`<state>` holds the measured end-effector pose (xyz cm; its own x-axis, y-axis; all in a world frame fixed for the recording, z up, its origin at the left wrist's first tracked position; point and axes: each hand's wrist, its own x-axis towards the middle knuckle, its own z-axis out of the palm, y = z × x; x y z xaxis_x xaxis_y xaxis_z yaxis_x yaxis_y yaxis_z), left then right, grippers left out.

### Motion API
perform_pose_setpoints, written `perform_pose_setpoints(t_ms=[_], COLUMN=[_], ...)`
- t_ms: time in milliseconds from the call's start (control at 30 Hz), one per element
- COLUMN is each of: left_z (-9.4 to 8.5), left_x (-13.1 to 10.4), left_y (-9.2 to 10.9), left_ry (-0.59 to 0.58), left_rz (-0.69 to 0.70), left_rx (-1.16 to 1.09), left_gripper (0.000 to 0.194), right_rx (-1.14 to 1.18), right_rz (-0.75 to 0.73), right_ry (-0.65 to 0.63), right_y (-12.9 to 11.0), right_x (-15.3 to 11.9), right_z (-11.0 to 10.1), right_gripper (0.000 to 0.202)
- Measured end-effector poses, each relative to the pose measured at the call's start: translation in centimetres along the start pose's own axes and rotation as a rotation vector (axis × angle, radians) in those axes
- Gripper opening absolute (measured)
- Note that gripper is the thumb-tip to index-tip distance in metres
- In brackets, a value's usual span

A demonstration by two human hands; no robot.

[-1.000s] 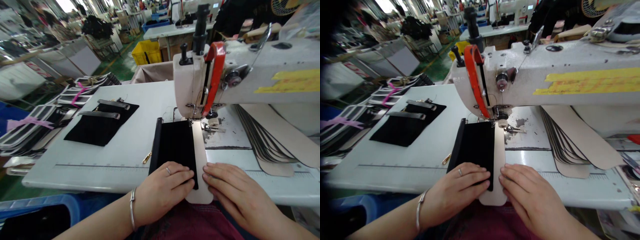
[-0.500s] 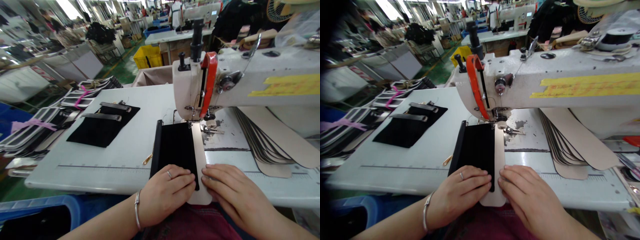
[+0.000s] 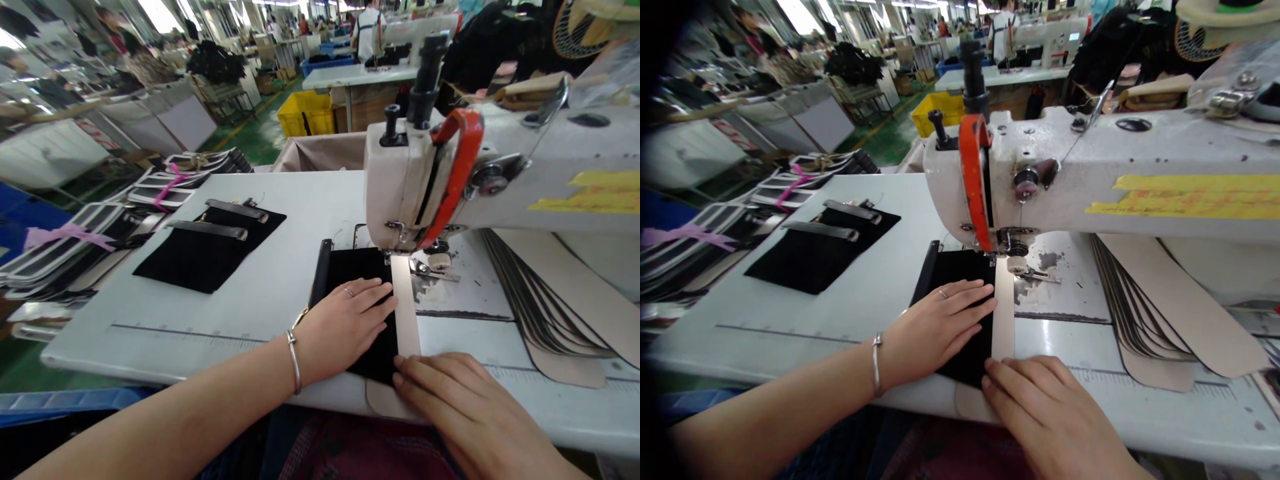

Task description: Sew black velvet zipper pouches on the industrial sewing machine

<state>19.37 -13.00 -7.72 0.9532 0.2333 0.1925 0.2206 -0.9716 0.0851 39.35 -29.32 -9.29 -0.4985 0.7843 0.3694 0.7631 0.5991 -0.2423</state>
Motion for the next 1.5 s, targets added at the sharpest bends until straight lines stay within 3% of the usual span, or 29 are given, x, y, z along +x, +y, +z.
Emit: perform_pose_setpoints(t_ms=[267, 500, 633, 833, 1200, 1500], left_z=[0.5, -0.4, -0.1, 0.0, -0.1, 0.6], left_x=[0.7, -1.2, -1.5, -1.1, 0.2, 1.6], left_y=[-1.1, 0.0, -0.1, -0.9, -2.3, -3.5], left_ry=[-0.021, 0.110, 0.127, 0.084, 0.052, 0.125], left_rz=[0.014, 0.121, 0.168, 0.179, 0.166, 0.165], left_rx=[0.066, -0.188, -0.191, -0.177, -0.128, -0.041], left_gripper=[0.037, 0.021, 0.019, 0.020, 0.022, 0.022], right_rx=[-0.016, -0.022, -0.025, -0.009, 0.011, -0.030], right_rz=[0.021, 0.031, 0.068, 0.038, 0.112, 0.136], right_ry=[-0.019, -0.049, -0.045, 0.015, -0.016, -0.007], right_y=[0.8, 1.9, 2.3, 2.4, 3.6, 4.9], right_x=[1.0, 1.4, 1.3, 1.4, 2.7, 4.0], right_z=[0.0, 0.0, 0.2, 0.1, 0.0, -0.2], right_gripper=[0.040, 0.047, 0.048, 0.047, 0.045, 0.034])
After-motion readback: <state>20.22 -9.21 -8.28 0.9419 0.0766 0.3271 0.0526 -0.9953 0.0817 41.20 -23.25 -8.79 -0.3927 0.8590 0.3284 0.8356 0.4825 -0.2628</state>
